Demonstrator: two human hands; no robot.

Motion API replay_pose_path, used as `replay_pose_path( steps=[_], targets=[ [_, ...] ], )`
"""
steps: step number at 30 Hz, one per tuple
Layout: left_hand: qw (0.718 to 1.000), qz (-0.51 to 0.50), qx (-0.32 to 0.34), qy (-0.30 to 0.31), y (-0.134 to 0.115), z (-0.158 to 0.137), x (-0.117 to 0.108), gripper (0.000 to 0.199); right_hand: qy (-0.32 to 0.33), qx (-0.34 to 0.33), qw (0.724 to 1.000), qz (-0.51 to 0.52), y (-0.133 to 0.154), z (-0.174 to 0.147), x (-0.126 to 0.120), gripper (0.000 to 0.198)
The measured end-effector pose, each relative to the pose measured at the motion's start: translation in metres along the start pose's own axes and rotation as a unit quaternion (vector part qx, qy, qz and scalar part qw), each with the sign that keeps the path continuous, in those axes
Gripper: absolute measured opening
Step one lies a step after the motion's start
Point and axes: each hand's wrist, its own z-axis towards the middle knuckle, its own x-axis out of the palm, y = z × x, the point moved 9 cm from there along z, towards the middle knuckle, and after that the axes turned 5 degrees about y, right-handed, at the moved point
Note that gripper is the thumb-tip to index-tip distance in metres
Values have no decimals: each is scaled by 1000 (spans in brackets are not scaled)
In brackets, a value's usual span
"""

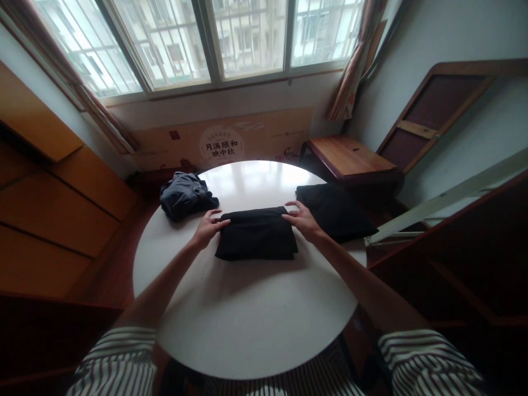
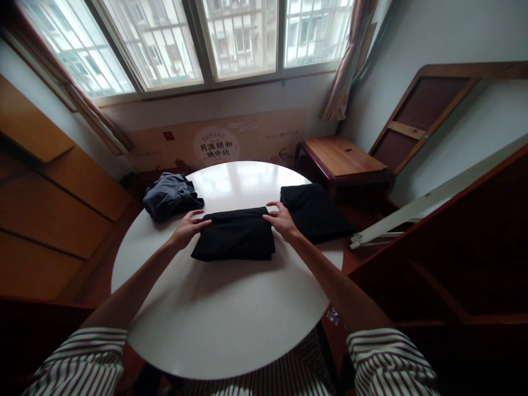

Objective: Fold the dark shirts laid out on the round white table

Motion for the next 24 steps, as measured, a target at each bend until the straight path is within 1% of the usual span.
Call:
replay_pose_path(
  steps=[2, 4, 6, 7, 9, 10, 11, 13, 15, 17, 20, 22, 24],
  targets=[
    [1000, 12, 4, 6, -5, 1, 4, 78, -6, 26, 1000, -6, -1, 1, 2, 58],
    [1000, 22, -8, 0, -9, -2, 5, 80, 2, 75, 997, -18, -5, -2, 5, 67],
    [998, 43, -38, -1, -11, -10, 6, 87, 33, 117, 991, -51, -9, -7, 12, 87],
    [997, 58, -59, 12, -11, -15, 8, 92, 54, 126, 988, -69, -9, -10, 16, 99],
    [990, 84, -96, 53, -10, -25, 14, 103, 94, 116, 986, -79, -6, -14, 24, 117],
    [988, 90, -104, 69, -11, -28, 16, 106, 107, 99, 987, -65, -2, -15, 27, 120],
    [988, 89, -101, 77, -15, -29, 17, 108, 112, 81, 990, -42, 3, -14, 30, 120],
    [994, 59, -71, 59, -28, -23, 14, 106, 96, 60, 994, 8, 14, -9, 32, 109],
    [999, 9, -43, 26, -40, -10, 9, 99, 57, 65, 996, 35, 21, -1, 29, 95],
    [999, -27, -45, 2, -44, 3, 7, 89, 25, 77, 996, 43, 26, 9, 28, 83],
    [997, -39, -62, -6, -38, 12, 7, 81, 2, 81, 996, 37, 25, 17, 25, 74],
    [997, -44, -60, 4, -29, 9, 9, 81, 4, 80, 996, 29, 20, 16, 21, 72],
    [997, -44, -50, 27, -17, 1, 11, 87, 20, 76, 997, 19, 13, 11, 18, 72]
  ],
)
